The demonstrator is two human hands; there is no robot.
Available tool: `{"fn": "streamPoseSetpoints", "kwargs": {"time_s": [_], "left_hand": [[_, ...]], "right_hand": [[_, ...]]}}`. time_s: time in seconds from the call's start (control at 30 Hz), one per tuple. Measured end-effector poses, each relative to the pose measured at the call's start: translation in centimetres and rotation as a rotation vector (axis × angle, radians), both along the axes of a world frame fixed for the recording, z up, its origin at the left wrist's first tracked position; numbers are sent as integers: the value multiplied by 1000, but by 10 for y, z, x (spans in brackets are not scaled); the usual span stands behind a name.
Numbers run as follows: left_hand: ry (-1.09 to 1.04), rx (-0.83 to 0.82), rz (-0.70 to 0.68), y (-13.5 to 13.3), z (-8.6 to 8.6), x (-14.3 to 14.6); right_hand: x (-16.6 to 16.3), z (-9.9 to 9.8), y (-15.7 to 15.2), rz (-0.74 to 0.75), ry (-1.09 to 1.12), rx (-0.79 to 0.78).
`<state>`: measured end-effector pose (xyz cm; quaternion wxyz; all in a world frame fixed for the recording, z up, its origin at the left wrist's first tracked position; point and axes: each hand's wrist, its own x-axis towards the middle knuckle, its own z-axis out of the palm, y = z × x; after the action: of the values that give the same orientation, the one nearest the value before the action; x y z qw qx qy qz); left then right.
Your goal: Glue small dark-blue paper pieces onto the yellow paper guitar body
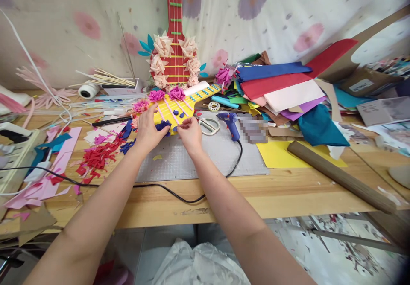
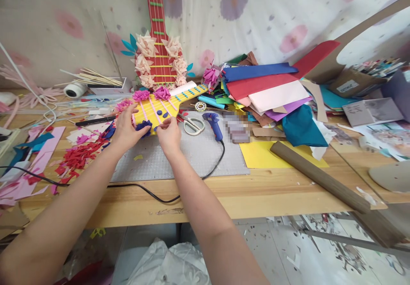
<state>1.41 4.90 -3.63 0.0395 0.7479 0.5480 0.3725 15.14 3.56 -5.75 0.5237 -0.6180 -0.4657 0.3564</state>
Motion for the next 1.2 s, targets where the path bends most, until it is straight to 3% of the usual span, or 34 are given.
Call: {"fn": "streamPoseSetpoints", "kwargs": {"time_s": [0.37,0.57,0.8,1.2], "left_hand": [[-9,-22,19,1,-3,0],[4,-28,25,2,-4,-1],[9,-19,23,1,-4,-1],[-1,-39,28,-1,-3,0]], "right_hand": [[-11,10,-5,-35,-253,26],[-15,5,-8,-29,-292,34],[-18,1,-6,0,-163,23],[-5,3,2,85,263,-91]]}}
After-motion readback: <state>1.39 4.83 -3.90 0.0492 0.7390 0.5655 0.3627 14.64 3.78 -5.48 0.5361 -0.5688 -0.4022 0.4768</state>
